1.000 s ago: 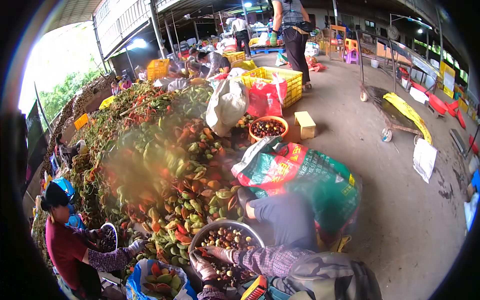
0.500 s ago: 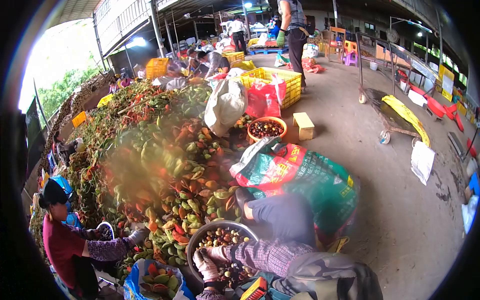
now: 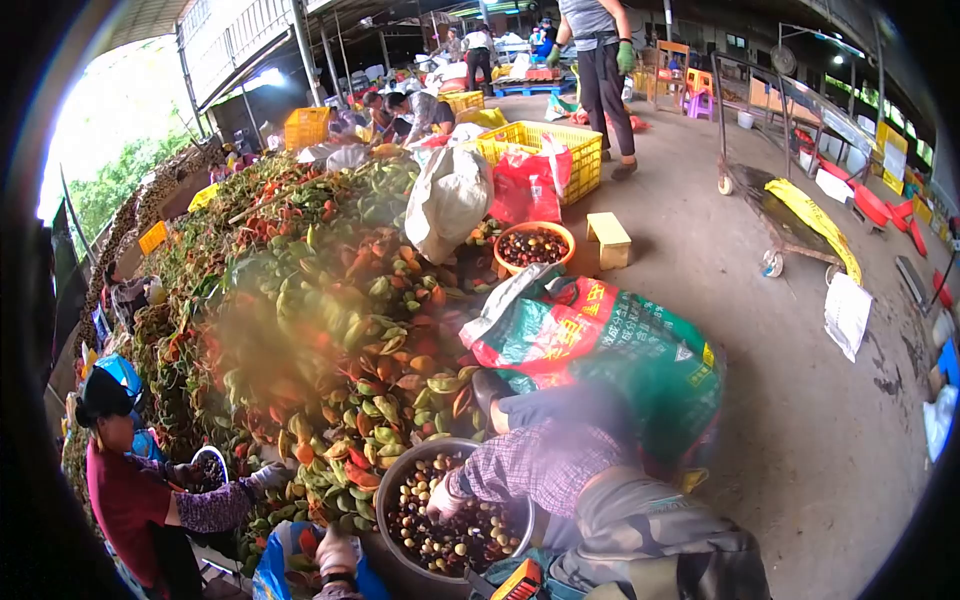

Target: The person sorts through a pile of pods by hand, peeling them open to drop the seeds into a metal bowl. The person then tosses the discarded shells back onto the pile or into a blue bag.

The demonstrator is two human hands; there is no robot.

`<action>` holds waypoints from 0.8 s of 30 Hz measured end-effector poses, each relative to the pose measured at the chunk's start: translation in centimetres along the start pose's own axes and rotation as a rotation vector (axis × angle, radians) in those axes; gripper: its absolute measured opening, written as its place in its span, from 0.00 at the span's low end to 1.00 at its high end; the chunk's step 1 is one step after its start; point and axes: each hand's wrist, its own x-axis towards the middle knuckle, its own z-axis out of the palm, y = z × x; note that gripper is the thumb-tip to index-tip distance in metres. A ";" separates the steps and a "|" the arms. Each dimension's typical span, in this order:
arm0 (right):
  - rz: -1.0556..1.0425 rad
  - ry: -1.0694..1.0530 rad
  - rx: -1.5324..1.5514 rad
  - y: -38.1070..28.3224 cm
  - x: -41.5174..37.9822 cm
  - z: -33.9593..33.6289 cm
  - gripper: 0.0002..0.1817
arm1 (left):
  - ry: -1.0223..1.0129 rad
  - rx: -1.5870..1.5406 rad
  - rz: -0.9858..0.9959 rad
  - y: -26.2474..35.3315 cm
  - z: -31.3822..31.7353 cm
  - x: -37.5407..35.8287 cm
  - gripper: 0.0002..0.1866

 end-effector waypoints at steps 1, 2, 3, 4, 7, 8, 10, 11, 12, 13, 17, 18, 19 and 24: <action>0.046 0.010 -0.008 1.0 0.7 -0.4 0.21 | -0.072 0.098 0.040 -3.8 -0.1 -0.4 0.23; -0.056 0.200 -0.018 4.7 1.3 -0.8 0.21 | -0.098 0.144 -0.001 -6.9 0.1 -0.6 0.22; -0.078 0.197 -0.104 5.8 2.6 -1.8 0.20 | -0.110 0.180 -0.083 -8.8 0.4 -0.7 0.22; -0.100 0.197 -0.190 6.8 3.9 -2.8 0.19 | -0.122 0.208 -0.163 -11.2 0.9 -1.3 0.22; -0.079 0.438 -0.133 11.9 4.1 -6.5 0.17 | -0.189 0.271 -0.333 -18.5 3.1 -4.3 0.21; 0.068 0.309 -0.129 10.0 2.8 -9.9 0.19 | -0.220 0.291 -0.371 -20.3 3.5 -5.4 0.21; 0.016 0.498 0.069 13.4 2.3 -12.2 0.20 | -0.265 0.306 -0.428 -22.4 3.6 -7.6 0.21; 0.328 0.648 0.389 12.3 1.9 -12.5 0.16 | -0.266 0.307 -0.438 -22.7 3.6 -8.6 0.21; 0.291 0.741 0.176 16.1 5.0 -12.2 0.17 | -0.266 0.308 -0.444 -22.8 3.5 -8.8 0.21; 0.333 0.770 0.160 15.4 5.0 -12.8 0.21 | -0.241 0.283 -0.434 -22.8 3.7 -8.9 0.21; 0.293 0.741 -0.010 15.2 11.7 -11.8 0.22 | -0.070 -0.080 -0.344 -19.7 2.5 -7.5 0.20; 0.451 0.616 0.030 13.0 12.4 -11.6 0.23 | -0.014 -0.203 -0.325 -17.4 1.3 -7.0 0.19; 0.529 0.596 0.005 12.4 14.3 -10.7 0.25 | -0.067 0.365 0.048 -13.6 -1.0 -6.1 0.10; 0.594 0.896 0.285 11.8 14.5 -9.4 0.19 | 0.199 -0.217 0.130 1.0 -4.5 -2.1 0.08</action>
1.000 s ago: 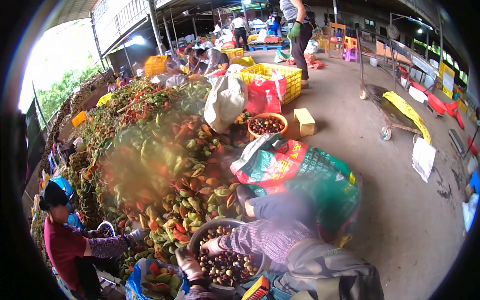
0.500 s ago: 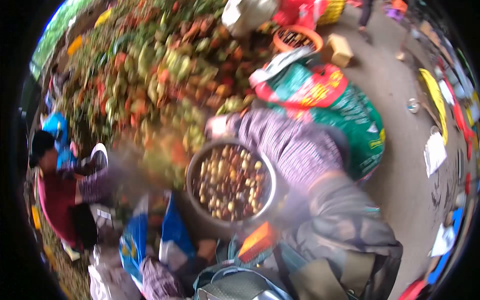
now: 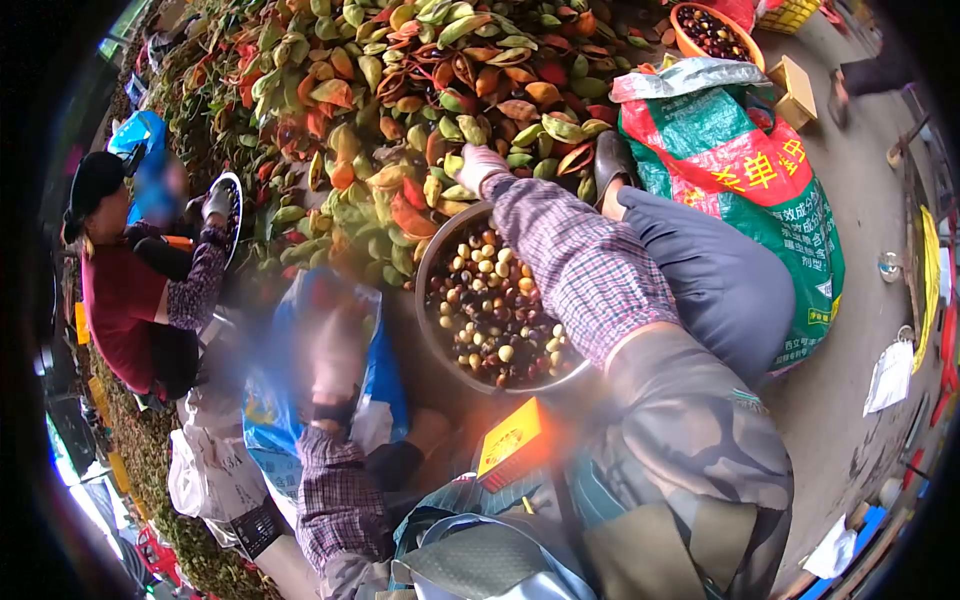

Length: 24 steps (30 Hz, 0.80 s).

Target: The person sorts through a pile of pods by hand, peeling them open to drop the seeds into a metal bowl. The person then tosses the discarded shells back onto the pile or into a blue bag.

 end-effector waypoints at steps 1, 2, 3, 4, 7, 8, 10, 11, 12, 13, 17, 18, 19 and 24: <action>0.008 0.055 0.091 0.1 -0.1 -0.6 0.16 | 0.009 -0.129 0.004 2.7 0.0 1.3 0.09; 0.011 0.110 0.178 0.1 -0.1 -1.2 0.13 | 0.039 -0.224 -0.013 4.7 0.6 2.2 0.09; -0.068 0.127 0.160 -0.2 -0.9 -2.0 0.14 | 0.071 -0.324 -0.031 6.4 1.2 3.0 0.10; -0.126 0.098 0.101 -0.4 -1.6 -2.5 0.15 | 0.020 -0.491 -0.088 7.8 1.7 4.2 0.10; -0.082 -0.021 -0.041 -0.5 -2.5 -2.5 0.24 | -0.045 -1.032 -0.233 10.7 4.5 5.5 0.12; -0.005 -0.111 -0.006 -0.4 -2.0 -2.1 0.26 | -0.014 -1.056 -0.271 12.0 5.3 5.3 0.13; 0.101 -0.202 0.083 0.3 -0.4 -0.4 0.31 | 0.014 -1.015 -0.261 13.9 6.5 4.4 0.14; 0.134 -0.209 0.133 0.3 0.4 0.5 0.33 | 0.009 -0.954 -0.222 14.2 7.3 3.3 0.14; 0.199 -0.159 0.047 -1.1 -0.2 0.0 0.35 | 0.000 -0.893 -0.190 14.3 8.0 2.3 0.14; 0.275 -0.118 -0.039 -2.2 -0.9 -0.5 0.36 | -0.017 -0.834 -0.167 14.0 8.1 1.6 0.14; 0.017 -0.021 0.064 -0.8 -0.4 0.4 0.36 | -0.026 -1.098 -0.341 13.3 6.0 -0.2 0.12; -0.074 0.081 0.201 0.0 -0.2 0.8 0.34 | 0.021 -1.086 -0.375 12.3 6.1 0.1 0.13; -0.140 0.140 0.310 0.9 0.4 1.4 0.33 | 0.068 -1.076 -0.410 10.7 6.8 0.6 0.13; -0.533 -0.491 0.558 -2.8 -5.9 -7.0 0.32 | 0.134 -1.077 -0.443 11.4 6.1 3.7 0.24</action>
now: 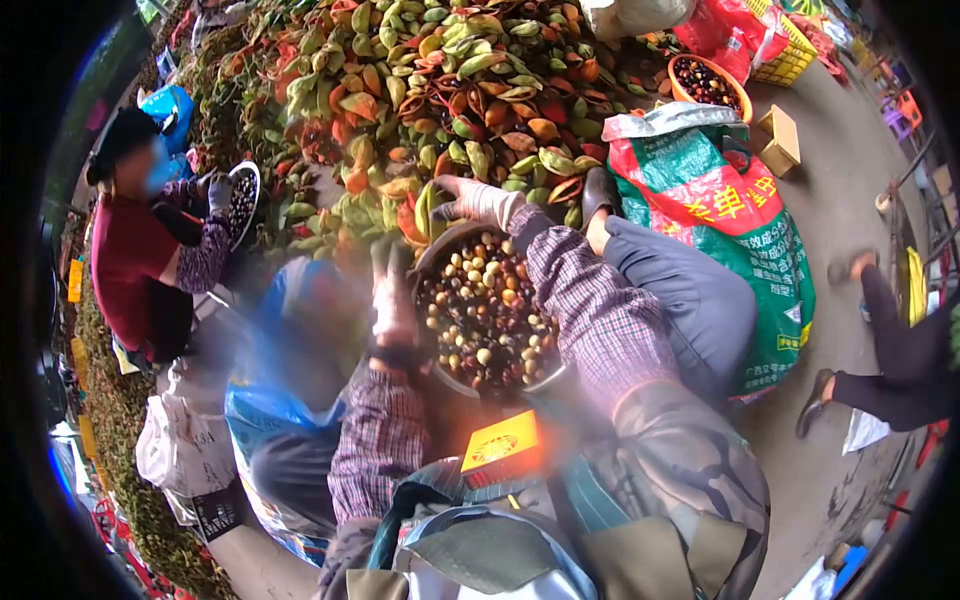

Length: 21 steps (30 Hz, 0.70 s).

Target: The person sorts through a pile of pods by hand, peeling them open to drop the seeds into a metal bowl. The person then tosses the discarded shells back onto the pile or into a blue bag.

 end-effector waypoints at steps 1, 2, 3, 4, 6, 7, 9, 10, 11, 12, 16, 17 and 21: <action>0.067 -0.119 0.300 -2.0 -1.8 1.0 0.35 | -0.097 -0.229 -0.036 -0.1 0.7 0.0 0.25; 0.070 -0.111 0.170 -3.7 -2.7 2.2 0.35 | -0.126 -0.381 -0.123 0.3 1.6 -0.2 0.26; 0.073 -0.104 0.039 -5.2 -3.6 3.4 0.35 | -0.160 -0.513 -0.206 0.3 2.1 -0.3 0.26; 0.128 0.008 -0.043 -7.6 -5.5 4.6 0.36 | -0.183 -0.642 -0.296 0.4 2.5 -0.4 0.27; 0.216 0.131 -0.091 -6.8 -6.6 7.4 0.36 | -0.221 -0.788 -0.484 -1.4 2.1 -0.4 0.27; 0.286 0.203 -0.054 -6.5 -7.1 9.4 0.37 | -0.259 -0.755 -0.638 -2.1 2.0 -0.7 0.30; 0.390 0.247 -0.366 -6.8 -8.6 10.9 0.39 | -0.253 -0.883 -0.616 -1.4 2.6 -2.5 0.34; 0.455 0.202 -0.424 -8.5 -9.4 10.9 0.38 | -0.210 -0.759 -0.651 -4.6 2.2 -2.2 0.37; 0.519 0.161 -0.480 -9.6 -10.0 11.2 0.38 | -0.359 -0.885 -0.658 -4.8 2.1 -2.4 0.37; 0.379 0.302 -0.541 -6.2 -10.7 12.5 0.38 | -0.342 -0.884 -0.696 -5.0 2.2 -2.6 0.36; 0.244 0.401 -0.662 -0.8 -12.2 14.2 0.27 | -0.191 -0.567 -0.795 -5.6 2.7 -3.9 0.33; 0.478 0.295 -0.580 -4.2 -12.5 13.5 0.23 | -0.277 -0.549 -0.689 -6.3 3.2 -4.4 0.34; 0.341 0.503 -0.396 0.6 -13.9 15.5 0.19 | -0.169 -0.410 -0.733 -8.1 3.8 -5.3 0.30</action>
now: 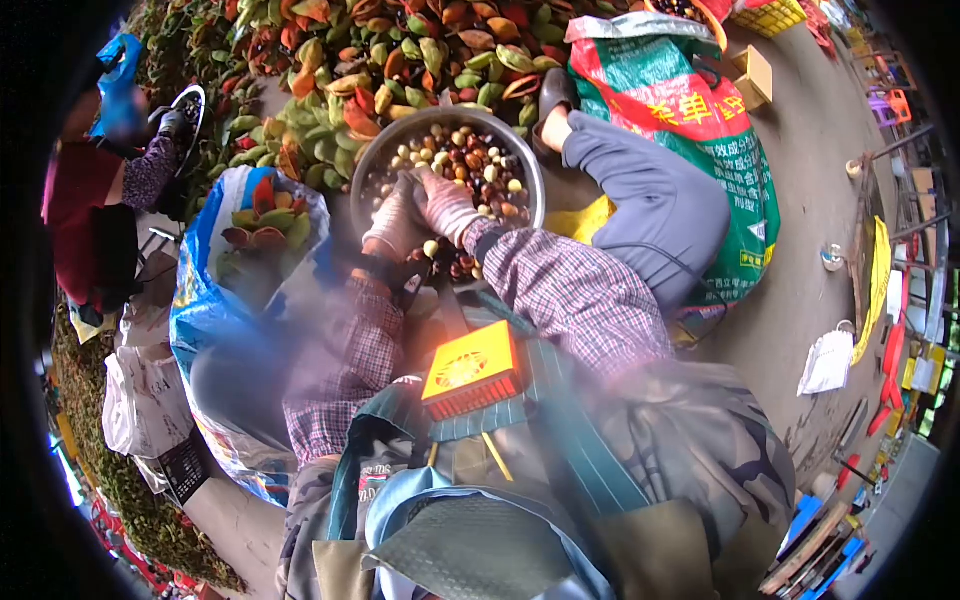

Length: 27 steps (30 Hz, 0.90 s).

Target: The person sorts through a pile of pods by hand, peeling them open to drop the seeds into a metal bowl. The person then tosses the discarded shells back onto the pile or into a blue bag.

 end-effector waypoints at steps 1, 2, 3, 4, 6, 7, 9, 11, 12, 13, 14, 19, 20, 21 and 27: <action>0.063 -0.033 0.034 0.3 -0.3 0.1 0.19 | -0.036 0.013 -0.056 0.0 -0.2 -0.3 0.29; 0.123 -0.063 0.070 0.5 -0.2 0.3 0.18 | -0.073 0.027 -0.109 0.1 -0.3 -0.6 0.29; 0.136 -0.059 0.149 2.5 0.0 1.8 0.18 | -0.085 -0.010 -0.103 -0.6 -0.6 -0.3 0.27; 0.245 -0.093 0.141 2.8 0.1 2.3 0.18 | -0.152 0.013 -0.142 -0.8 -1.1 -0.6 0.27; 0.335 -0.031 0.382 5.9 0.8 4.7 0.22 | -0.241 -0.214 -0.190 -2.7 -2.3 0.9 0.28; 0.383 -0.046 0.384 5.5 0.7 4.3 0.24 | -0.225 -0.249 -0.210 -2.7 -2.2 0.4 0.28; 0.525 -0.093 0.487 4.3 0.6 3.2 0.24 | -0.192 -0.317 -0.247 -2.5 -2.0 -0.5 0.30; 0.626 -0.093 0.490 3.6 0.7 2.3 0.24 | -0.215 -0.686 -0.310 -3.3 -3.1 -0.2 0.31; 0.878 -0.194 0.560 6.0 2.8 4.2 0.27 | -0.226 -0.873 -0.338 -3.6 -3.4 -0.2 0.31; 0.928 -0.139 0.607 5.1 2.2 3.0 0.23 | -0.177 -0.610 -0.174 -3.9 -2.2 -0.7 0.32; 0.975 -0.081 0.654 3.4 1.7 1.1 0.21 | -0.324 -0.662 -0.122 -5.1 -2.6 0.5 0.32; 0.704 -0.367 1.114 8.5 2.4 4.3 0.15 | 0.014 -0.481 -0.027 -4.1 -2.9 0.7 0.27; 0.494 -0.336 0.995 8.1 1.8 3.7 0.16 | 0.059 -0.404 0.042 -3.3 -2.3 0.0 0.26; 0.301 -0.278 0.868 7.6 1.2 3.2 0.17 | 0.107 -0.325 0.109 -2.6 -1.9 -1.0 0.25; 0.452 -0.383 1.412 11.6 1.7 9.2 0.10 | 0.122 0.309 0.488 -3.5 -1.3 -1.4 0.30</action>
